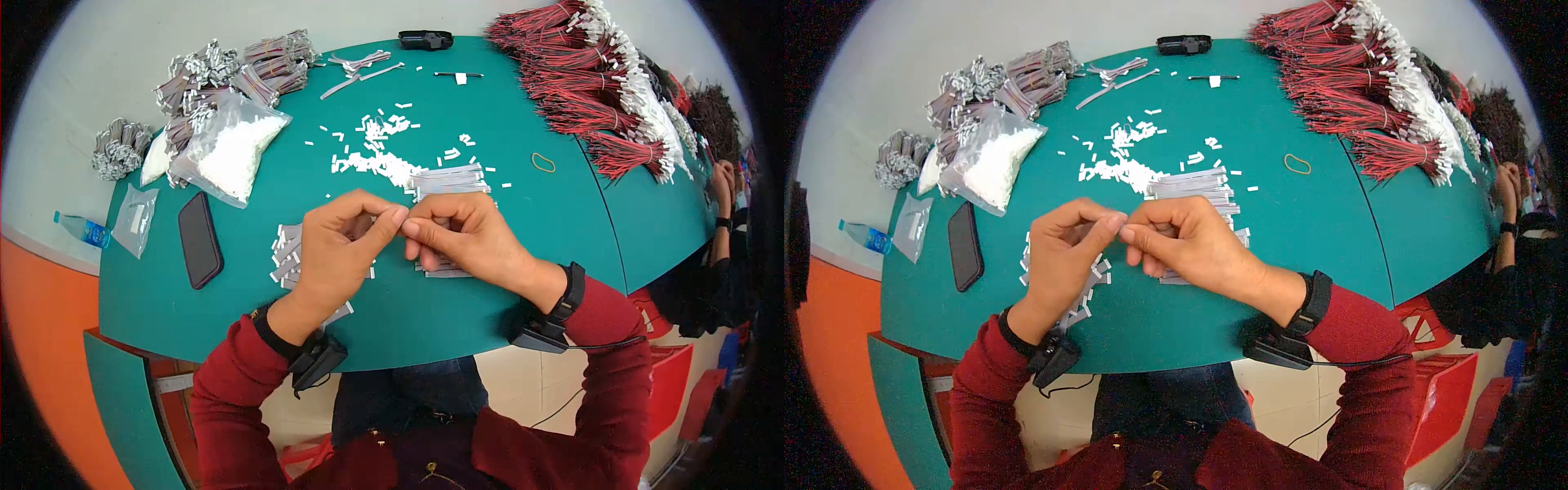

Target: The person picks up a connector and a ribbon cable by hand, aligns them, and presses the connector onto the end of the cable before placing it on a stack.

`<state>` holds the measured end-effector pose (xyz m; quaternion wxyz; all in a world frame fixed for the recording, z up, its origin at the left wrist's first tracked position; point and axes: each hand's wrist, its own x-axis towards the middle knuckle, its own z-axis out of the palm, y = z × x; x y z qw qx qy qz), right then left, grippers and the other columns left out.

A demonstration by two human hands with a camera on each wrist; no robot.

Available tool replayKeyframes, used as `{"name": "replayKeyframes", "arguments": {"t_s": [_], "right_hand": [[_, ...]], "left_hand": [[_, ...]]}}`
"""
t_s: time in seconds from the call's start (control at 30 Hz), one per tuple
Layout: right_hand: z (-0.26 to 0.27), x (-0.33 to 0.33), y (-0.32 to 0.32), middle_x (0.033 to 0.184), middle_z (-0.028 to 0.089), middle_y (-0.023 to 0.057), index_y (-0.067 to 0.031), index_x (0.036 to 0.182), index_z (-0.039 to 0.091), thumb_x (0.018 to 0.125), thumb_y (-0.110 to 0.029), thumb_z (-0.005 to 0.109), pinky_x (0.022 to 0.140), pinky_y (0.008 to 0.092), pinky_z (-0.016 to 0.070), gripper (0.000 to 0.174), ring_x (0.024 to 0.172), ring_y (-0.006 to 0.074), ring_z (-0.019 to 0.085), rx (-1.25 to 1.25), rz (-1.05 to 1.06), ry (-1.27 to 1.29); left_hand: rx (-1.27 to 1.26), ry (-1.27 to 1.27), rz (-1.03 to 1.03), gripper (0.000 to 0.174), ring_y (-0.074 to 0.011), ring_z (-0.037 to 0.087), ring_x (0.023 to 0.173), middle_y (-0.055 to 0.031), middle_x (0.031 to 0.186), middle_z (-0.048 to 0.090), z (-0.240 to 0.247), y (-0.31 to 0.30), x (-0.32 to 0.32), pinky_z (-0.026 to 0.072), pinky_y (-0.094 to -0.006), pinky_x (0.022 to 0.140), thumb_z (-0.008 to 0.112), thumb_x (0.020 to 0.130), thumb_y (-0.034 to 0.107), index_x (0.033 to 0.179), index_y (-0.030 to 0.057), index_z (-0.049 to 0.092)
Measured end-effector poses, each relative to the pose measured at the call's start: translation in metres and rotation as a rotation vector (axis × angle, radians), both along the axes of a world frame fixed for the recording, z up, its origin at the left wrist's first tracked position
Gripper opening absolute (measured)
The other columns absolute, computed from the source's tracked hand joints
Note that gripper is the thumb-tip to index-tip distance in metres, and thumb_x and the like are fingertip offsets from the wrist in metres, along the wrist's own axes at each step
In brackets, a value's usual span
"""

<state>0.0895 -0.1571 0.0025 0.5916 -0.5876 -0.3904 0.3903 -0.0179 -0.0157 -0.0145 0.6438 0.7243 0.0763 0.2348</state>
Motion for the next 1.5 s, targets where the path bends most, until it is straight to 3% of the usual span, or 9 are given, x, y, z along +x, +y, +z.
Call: {"name": "replayKeyframes", "arguments": {"t_s": [0.17, 0.27, 0.57, 0.7, 0.8, 0.83, 1.03, 1.13, 1.5], "right_hand": [[-0.008, 0.005, 0.001, 0.065, 0.059, -0.0013, -0.0028, 0.077, 0.062, 0.090, -0.018, 0.057, 0.047, 0.0175, 0.0395, 0.021, 0.053, 0.0024, 0.050, 0.020, 0.005, 0.010], [-0.007, 0.008, 0.000, 0.065, 0.059, -0.0015, -0.0027, 0.077, 0.062, 0.089, -0.017, 0.057, 0.047, 0.0174, 0.0392, 0.020, 0.053, 0.0023, 0.050, 0.030, -0.013, -0.006], [-0.009, 0.022, -0.001, 0.066, 0.061, 0.0013, -0.0015, 0.082, 0.064, 0.089, -0.013, 0.057, 0.047, 0.0165, 0.0407, 0.015, 0.053, 0.0036, 0.051, 0.037, -0.063, -0.009], [-0.008, 0.023, -0.001, 0.066, 0.061, 0.0016, -0.0013, 0.083, 0.064, 0.089, -0.012, 0.056, 0.047, 0.0165, 0.0410, 0.015, 0.052, 0.0036, 0.051, 0.042, -0.063, -0.006], [-0.007, 0.024, -0.002, 0.066, 0.061, 0.0017, -0.0014, 0.083, 0.064, 0.089, -0.012, 0.056, 0.047, 0.0166, 0.0408, 0.014, 0.052, 0.0034, 0.051, 0.031, -0.065, 0.005], [-0.007, 0.024, -0.002, 0.066, 0.061, 0.0017, -0.0014, 0.083, 0.064, 0.089, -0.012, 0.057, 0.047, 0.0166, 0.0408, 0.014, 0.052, 0.0034, 0.051, 0.025, -0.065, 0.009], [-0.007, 0.025, -0.003, 0.065, 0.061, 0.0019, -0.0010, 0.082, 0.064, 0.089, -0.013, 0.057, 0.045, 0.0169, 0.0403, 0.016, 0.051, 0.0034, 0.051, 0.064, -0.074, -0.007], [-0.006, 0.025, -0.003, 0.063, 0.059, -0.0011, -0.0023, 0.078, 0.062, 0.088, -0.015, 0.057, 0.045, 0.0182, 0.0403, 0.017, 0.053, 0.0031, 0.050, 0.049, -0.080, 0.029], [-0.005, 0.026, -0.003, 0.063, 0.059, -0.0008, -0.0020, 0.077, 0.062, 0.089, -0.015, 0.056, 0.046, 0.0180, 0.0410, 0.018, 0.053, 0.0031, 0.051, 0.080, -0.087, -0.003]], "left_hand": [[0.242, 0.072, 0.054, 0.012, -0.0018, 0.046, 0.064, 0.0023, 0.070, 0.057, 0.001, 0.003, -0.004, 0.0340, -0.0174, 0.052, 0.063, 0.084, 0.012, 0.085, 0.0006, 0.065], [-0.013, 0.097, -0.030, 0.013, -0.0036, 0.043, 0.061, 0.0013, 0.070, 0.056, 0.010, 0.001, 0.000, 0.0341, -0.0194, 0.052, 0.063, 0.084, 0.014, 0.085, 0.0008, 0.066], [0.747, 0.352, 0.037, 0.017, -0.0088, 0.050, 0.068, -0.0023, 0.075, 0.061, 0.038, 0.081, 0.026, 0.0409, -0.0248, 0.065, 0.061, 0.082, 0.014, 0.094, 0.0023, 0.066], [0.863, 0.465, 0.029, 0.018, -0.0165, 0.055, 0.074, -0.0065, 0.079, 0.062, 0.029, 0.088, 0.047, 0.0427, -0.0275, 0.070, 0.063, 0.077, 0.009, 0.095, 0.0069, 0.066], [1.193, 0.220, 0.050, 0.023, -0.0239, 0.057, 0.080, -0.0094, 0.087, 0.060, 0.009, 0.094, 0.061, 0.0447, -0.0336, 0.073, 0.065, 0.075, 0.008, 0.098, 0.0073, 0.063], [1.190, 0.334, 0.017, 0.027, -0.0296, 0.056, 0.088, -0.0120, 0.093, 0.057, 0.007, 0.093, 0.063, 0.0452, -0.0372, 0.076, 0.066, 0.073, 0.007, 0.100, 0.0074, 0.061], [0.900, 0.538, -0.088, 0.021, -0.0195, 0.055, 0.069, -0.0097, 0.075, 0.057, 0.009, 0.075, 0.070, 0.0448, -0.0316, 0.065, 0.061, 0.076, 0.000, 0.097, 0.0030, 0.061], [0.782, 0.410, -0.109, 0.018, -0.0148, 0.052, 0.061, -0.0082, 0.067, 0.056, 0.001, 0.073, 0.068, 0.0426, -0.0296, 0.058, 0.059, 0.076, -0.001, 0.094, -0.0003, 0.061], [0.965, 0.446, -0.042, 0.012, -0.0236, 0.059, 0.064, -0.0114, 0.069, 0.060, 0.014, 0.061, 0.065, 0.0451, -0.0335, 0.060, 0.064, 0.072, 0.005, 0.083, 0.0007, 0.061]]}}
